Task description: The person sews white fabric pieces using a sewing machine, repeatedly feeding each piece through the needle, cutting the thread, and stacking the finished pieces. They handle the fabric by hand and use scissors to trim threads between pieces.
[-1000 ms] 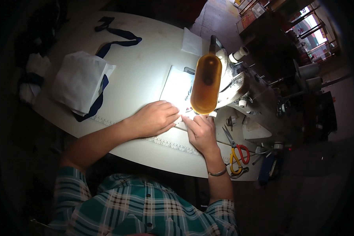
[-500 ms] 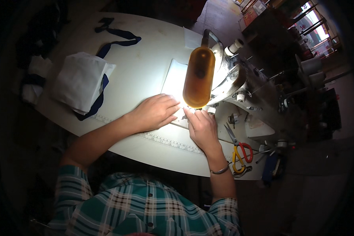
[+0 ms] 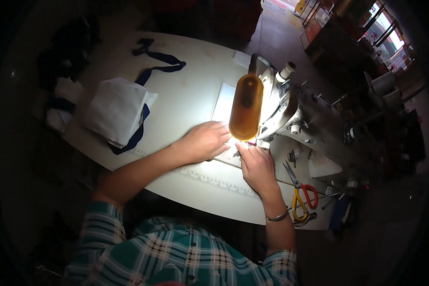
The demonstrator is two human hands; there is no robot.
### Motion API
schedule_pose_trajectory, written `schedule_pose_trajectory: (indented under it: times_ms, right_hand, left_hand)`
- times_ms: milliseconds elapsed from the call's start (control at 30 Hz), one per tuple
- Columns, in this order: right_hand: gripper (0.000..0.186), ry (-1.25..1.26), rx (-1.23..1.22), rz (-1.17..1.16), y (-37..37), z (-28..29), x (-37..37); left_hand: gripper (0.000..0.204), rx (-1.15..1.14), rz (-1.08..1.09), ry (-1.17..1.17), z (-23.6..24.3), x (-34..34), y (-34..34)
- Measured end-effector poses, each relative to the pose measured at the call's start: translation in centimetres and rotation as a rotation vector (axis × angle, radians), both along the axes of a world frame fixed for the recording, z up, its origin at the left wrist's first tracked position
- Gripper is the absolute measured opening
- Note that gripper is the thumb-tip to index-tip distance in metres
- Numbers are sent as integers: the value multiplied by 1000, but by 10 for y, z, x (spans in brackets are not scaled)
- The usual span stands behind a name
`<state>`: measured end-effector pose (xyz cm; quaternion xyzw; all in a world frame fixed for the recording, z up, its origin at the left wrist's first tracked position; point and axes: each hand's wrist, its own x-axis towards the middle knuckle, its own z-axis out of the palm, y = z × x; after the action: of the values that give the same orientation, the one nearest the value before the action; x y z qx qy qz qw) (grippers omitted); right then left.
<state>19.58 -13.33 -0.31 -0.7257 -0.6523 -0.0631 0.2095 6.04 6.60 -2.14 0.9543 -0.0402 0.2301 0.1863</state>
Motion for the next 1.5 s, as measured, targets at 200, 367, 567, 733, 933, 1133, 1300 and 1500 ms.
schedule_pose_trajectory:
  times_ms: [200, 367, 567, 733, 933, 1133, 1300, 1500]
  right_hand:
    - [35, 14, -2, 12, -4, -2, 3]
    - [32, 52, 29, 28, -4, 2, 0]
    - [32, 52, 53, 50, -5, 2, 2]
    - [32, 42, 24, 41, -8, 0, 4]
    - [31, 65, 18, 41, -9, 2, 3]
    - [28, 64, 71, 79, -4, 2, 4]
    - [25, 104, 53, 81, -10, 4, 1]
    - [29, 78, 31, 130, -14, 13, -11]
  left_hand:
    - [11, 115, 69, 22, -3, 13, 3]
    - [13, 184, 102, 19, 3, 17, 4]
    - [18, 167, 162, 114, -1, 33, 12]
    - [25, 151, 190, 85, -10, 52, 20]
    - [35, 62, 260, -12, -19, 76, 26]
    - [42, 182, 406, -56, -27, 82, 31]
    - [50, 197, 327, -61, 5, 9, 17]
    - [34, 133, 709, -308, 44, -151, 75]
